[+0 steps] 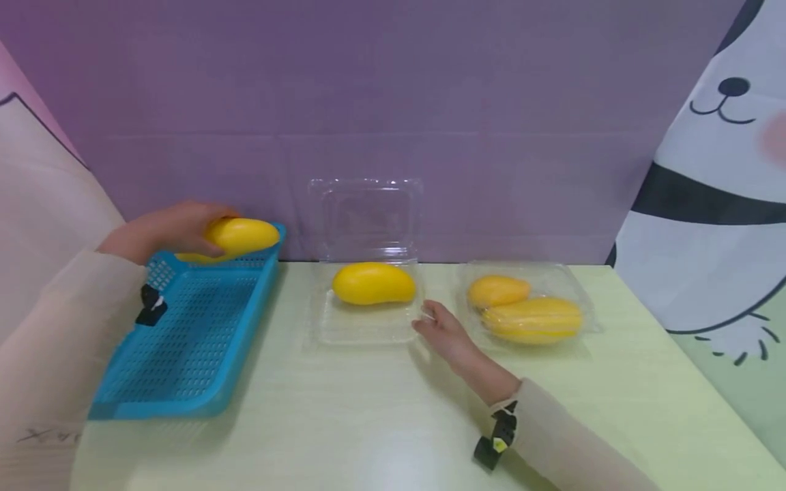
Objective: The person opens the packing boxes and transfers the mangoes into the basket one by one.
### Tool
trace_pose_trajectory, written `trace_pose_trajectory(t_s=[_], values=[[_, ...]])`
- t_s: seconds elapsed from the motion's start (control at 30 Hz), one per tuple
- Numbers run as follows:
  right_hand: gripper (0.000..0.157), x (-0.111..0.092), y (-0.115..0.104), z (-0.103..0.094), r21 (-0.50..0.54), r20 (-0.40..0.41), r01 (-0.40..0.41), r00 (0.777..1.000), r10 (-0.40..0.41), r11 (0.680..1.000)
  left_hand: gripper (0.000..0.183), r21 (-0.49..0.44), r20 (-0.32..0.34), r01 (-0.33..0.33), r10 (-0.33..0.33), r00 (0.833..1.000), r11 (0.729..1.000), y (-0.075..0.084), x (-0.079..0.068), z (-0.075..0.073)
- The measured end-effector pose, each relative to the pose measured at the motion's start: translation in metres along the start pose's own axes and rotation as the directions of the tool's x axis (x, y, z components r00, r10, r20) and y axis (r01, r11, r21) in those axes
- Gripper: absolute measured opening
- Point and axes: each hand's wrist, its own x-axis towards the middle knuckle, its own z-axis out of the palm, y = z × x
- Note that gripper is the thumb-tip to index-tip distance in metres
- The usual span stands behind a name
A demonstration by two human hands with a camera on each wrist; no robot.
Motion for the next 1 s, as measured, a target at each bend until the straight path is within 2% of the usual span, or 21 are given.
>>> trace_pose_trajectory(t_s=[0.43,0.7,0.9,1.0], values=[[0.06,0.003,0.0,0.005,-0.023,-0.005,-0.017,1.0,0.017,1.0,0.054,-0.003,0.054,0.058,-0.058,0.997,0.998,-0.017,-0.01,0.016],[0.057,0.005,-0.001,0.003,-0.041,-0.013,-0.002,1.0,0.002,0.999,0.057,0.042,0.081,0.07,-0.073,0.994,0.997,-0.024,-0.005,0.026],[0.058,0.003,0.0,0.002,-0.042,-0.011,-0.009,1.0,0.009,0.999,0.057,0.004,0.118,0.108,-0.108,0.987,0.994,-0.028,-0.001,0.037],[0.057,0.003,0.002,0.002,-0.04,-0.02,-0.012,1.0,0.012,0.999,0.055,0.003,0.115,0.122,-0.121,0.986,0.993,-0.029,0.001,0.042]])
